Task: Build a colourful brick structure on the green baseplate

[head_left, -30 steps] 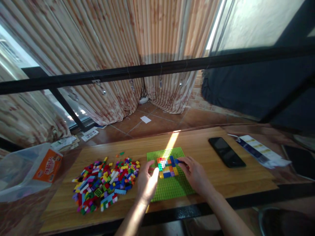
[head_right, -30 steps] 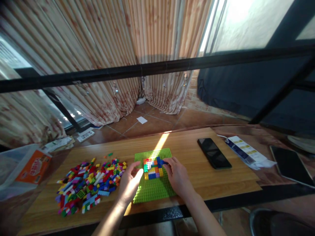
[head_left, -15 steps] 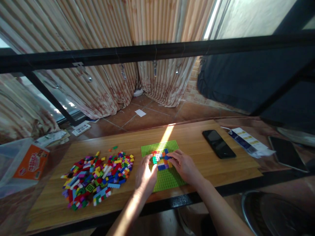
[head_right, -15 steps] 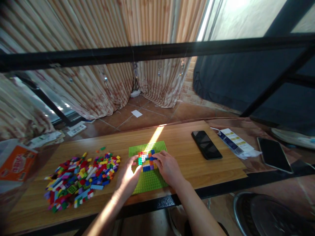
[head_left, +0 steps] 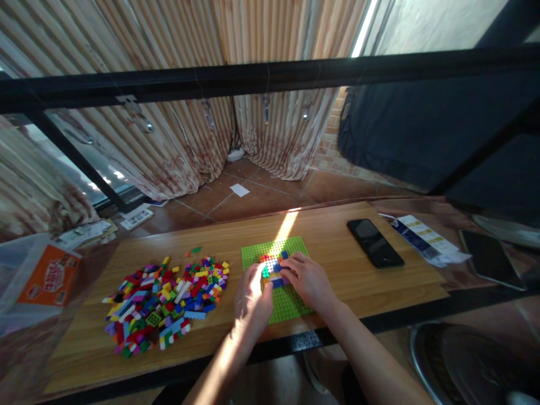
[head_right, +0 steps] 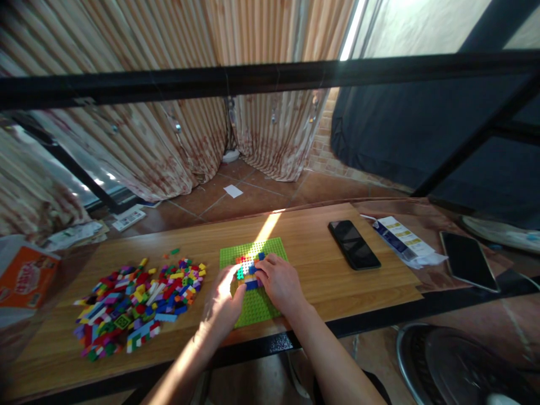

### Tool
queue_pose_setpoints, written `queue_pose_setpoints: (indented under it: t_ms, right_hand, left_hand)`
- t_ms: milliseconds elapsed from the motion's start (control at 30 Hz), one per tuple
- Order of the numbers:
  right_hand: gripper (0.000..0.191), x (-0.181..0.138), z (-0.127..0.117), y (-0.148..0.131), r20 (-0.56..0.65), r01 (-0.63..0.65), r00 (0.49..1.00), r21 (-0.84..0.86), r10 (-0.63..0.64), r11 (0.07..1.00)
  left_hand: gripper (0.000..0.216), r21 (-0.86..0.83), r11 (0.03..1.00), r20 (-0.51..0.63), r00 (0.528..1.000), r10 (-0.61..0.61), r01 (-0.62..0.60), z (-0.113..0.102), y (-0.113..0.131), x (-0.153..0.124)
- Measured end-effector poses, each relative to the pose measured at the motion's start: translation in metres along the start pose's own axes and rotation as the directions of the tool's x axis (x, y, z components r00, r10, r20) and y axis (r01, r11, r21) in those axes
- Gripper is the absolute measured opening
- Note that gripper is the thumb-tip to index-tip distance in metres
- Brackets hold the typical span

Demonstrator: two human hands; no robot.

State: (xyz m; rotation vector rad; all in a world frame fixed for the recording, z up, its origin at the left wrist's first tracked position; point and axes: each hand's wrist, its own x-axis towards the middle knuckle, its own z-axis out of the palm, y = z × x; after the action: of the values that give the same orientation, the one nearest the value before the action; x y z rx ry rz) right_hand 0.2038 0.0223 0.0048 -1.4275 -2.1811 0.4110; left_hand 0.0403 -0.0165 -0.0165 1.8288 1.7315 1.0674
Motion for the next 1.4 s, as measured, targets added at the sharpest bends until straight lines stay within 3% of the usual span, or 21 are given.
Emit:
queue_pose_setpoints:
  t_ms: [233, 400, 600, 833, 1067, 1400]
  right_hand:
    - [0.013, 0.001, 0.008, 0.004, -0.038, -0.048, 0.998, 0.052, 0.050, 0.997]
    - [0.010, 0.002, 0.010, 0.004, -0.054, -0.088, 0.994, 0.121, 0.095, 0.989]
    - [0.008, 0.003, 0.009, 0.008, -0.094, -0.092, 0.989, 0.231, 0.117, 0.969]
    - [0.024, 0.006, 0.011, 0.012, -0.136, -0.350, 0.903, 0.321, 0.408, 0.880]
    - [0.023, 0.007, 0.019, 0.003, -0.167, -0.331, 0.914, 0.216, 0.369, 0.919]
    - [0.020, 0.012, 0.020, 0.002, -0.107, -0.390, 0.900, 0.240, 0.424, 0.889]
  left_hand:
    - [0.044, 0.094, 0.994, 0.012, 0.998, 0.062, -0.063, 0.002, 0.001, -0.003]
    - [0.045, 0.290, 0.952, 0.088, 0.993, 0.075, -0.097, 0.007, 0.001, -0.008]
    - [0.047, 0.441, 0.892, 0.098, 0.994, 0.058, -0.095, 0.017, -0.002, -0.014]
    - [0.050, 0.467, 0.878, 0.100, 0.992, 0.071, -0.110, 0.015, 0.005, -0.014]
    - [0.054, 0.484, 0.870, 0.123, 0.992, 0.039, -0.095, 0.012, 0.013, -0.014]
    - [0.049, 0.569, 0.820, 0.143, 0.989, -0.029, -0.058, 0.013, 0.023, -0.013]
